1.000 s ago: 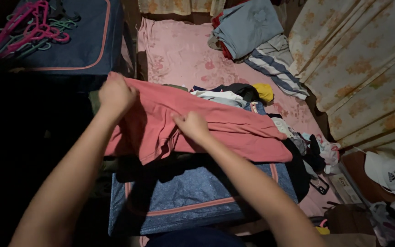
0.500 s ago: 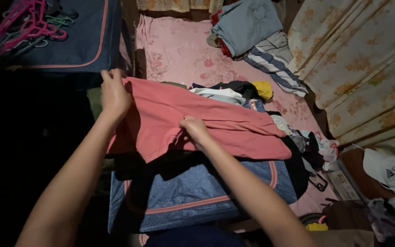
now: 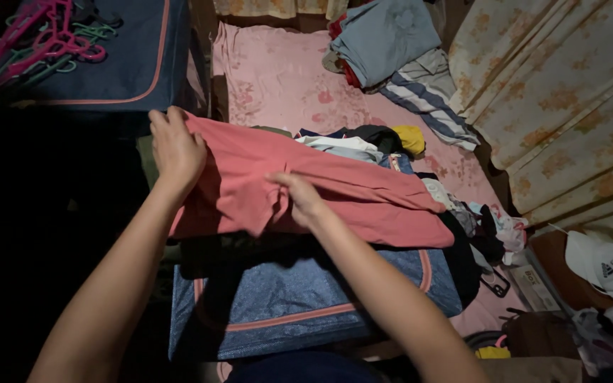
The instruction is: Folding various items of clothing and neatly packing them into a blue suitcase.
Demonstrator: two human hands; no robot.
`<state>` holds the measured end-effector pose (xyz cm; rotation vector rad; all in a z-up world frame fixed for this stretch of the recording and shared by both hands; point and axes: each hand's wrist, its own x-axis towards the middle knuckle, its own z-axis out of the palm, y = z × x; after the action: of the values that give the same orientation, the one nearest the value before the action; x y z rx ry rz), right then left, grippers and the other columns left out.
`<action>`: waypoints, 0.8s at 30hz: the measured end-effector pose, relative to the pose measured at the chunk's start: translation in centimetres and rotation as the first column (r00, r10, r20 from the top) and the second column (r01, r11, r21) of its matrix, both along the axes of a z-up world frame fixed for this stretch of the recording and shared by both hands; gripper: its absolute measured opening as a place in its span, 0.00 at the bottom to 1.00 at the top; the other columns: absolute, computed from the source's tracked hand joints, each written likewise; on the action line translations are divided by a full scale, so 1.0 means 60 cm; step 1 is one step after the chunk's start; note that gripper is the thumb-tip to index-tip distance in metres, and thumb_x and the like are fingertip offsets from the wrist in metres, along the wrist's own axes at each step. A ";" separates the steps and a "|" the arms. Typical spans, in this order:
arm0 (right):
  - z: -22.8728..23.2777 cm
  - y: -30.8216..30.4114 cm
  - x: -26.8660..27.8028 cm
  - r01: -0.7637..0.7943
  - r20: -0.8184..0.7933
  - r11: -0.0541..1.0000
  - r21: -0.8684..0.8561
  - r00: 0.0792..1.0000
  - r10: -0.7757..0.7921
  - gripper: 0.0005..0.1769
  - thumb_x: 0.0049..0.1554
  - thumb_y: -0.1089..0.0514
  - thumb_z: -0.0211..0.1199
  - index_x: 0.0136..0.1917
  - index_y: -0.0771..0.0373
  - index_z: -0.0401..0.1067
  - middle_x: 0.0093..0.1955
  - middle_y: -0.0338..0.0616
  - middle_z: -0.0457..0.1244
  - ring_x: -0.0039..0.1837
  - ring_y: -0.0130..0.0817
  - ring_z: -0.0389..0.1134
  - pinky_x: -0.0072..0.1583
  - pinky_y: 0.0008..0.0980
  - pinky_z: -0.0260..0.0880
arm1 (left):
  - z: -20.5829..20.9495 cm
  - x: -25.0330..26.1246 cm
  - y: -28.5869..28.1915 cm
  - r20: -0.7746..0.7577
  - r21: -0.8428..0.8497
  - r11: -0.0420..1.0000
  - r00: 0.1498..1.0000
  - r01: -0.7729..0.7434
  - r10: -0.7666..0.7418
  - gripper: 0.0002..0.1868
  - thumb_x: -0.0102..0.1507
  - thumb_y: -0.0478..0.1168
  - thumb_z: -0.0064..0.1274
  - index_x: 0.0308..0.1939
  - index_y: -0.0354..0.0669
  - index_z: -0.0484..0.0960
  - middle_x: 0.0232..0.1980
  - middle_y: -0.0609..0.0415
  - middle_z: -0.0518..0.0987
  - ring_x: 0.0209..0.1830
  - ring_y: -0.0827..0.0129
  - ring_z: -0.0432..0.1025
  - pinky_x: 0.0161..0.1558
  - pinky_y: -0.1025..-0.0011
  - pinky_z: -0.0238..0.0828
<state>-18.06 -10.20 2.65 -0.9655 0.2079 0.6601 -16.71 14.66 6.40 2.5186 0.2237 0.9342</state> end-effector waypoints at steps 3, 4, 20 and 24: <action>-0.038 -0.016 0.060 -0.013 0.165 0.942 0.335 0.985 -0.045 0.08 0.58 0.66 0.68 0.41 0.55 0.72 0.36 0.33 0.66 0.36 0.25 0.69 0.40 0.26 0.69 | -0.023 0.034 0.016 0.061 0.115 0.993 0.998 0.016 -0.024 0.22 0.67 0.39 0.54 0.61 0.28 0.74 0.56 0.34 0.77 0.54 0.40 0.73 0.54 0.50 0.71; -0.026 -0.015 0.061 -0.014 0.164 0.942 0.336 0.986 -0.043 0.08 0.58 0.66 0.68 0.41 0.55 0.72 0.36 0.33 0.66 0.36 0.25 0.69 0.40 0.26 0.69 | -0.003 0.025 0.006 0.060 0.116 0.993 0.998 0.015 -0.022 0.22 0.67 0.39 0.54 0.61 0.28 0.74 0.56 0.34 0.77 0.54 0.40 0.73 0.54 0.50 0.71; 0.043 -0.049 0.067 -0.323 0.066 0.925 0.202 0.946 0.316 0.15 0.65 0.47 0.59 0.52 0.61 0.73 0.46 0.44 0.70 0.46 0.39 0.74 0.52 0.44 0.77 | -0.003 0.017 -0.005 -0.588 -0.156 0.672 0.479 0.724 -0.652 0.14 0.54 0.38 0.56 0.44 0.45 0.84 0.39 0.45 0.84 0.38 0.57 0.78 0.41 0.62 0.74; 0.133 -0.036 0.032 -0.275 0.158 0.849 0.451 0.961 0.227 0.36 0.60 0.39 0.47 0.65 0.71 0.68 0.60 0.57 0.69 0.60 0.45 0.74 0.64 0.44 0.71 | -0.088 0.073 0.042 -0.666 -0.389 0.807 0.470 0.444 -0.579 0.13 0.60 0.40 0.48 0.47 0.45 0.83 0.38 0.52 0.85 0.37 0.68 0.77 0.40 0.63 0.75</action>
<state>-16.15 -12.39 10.65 -0.5543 -0.1705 0.8534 -12.32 17.20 1.09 2.4211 -0.2205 -0.4337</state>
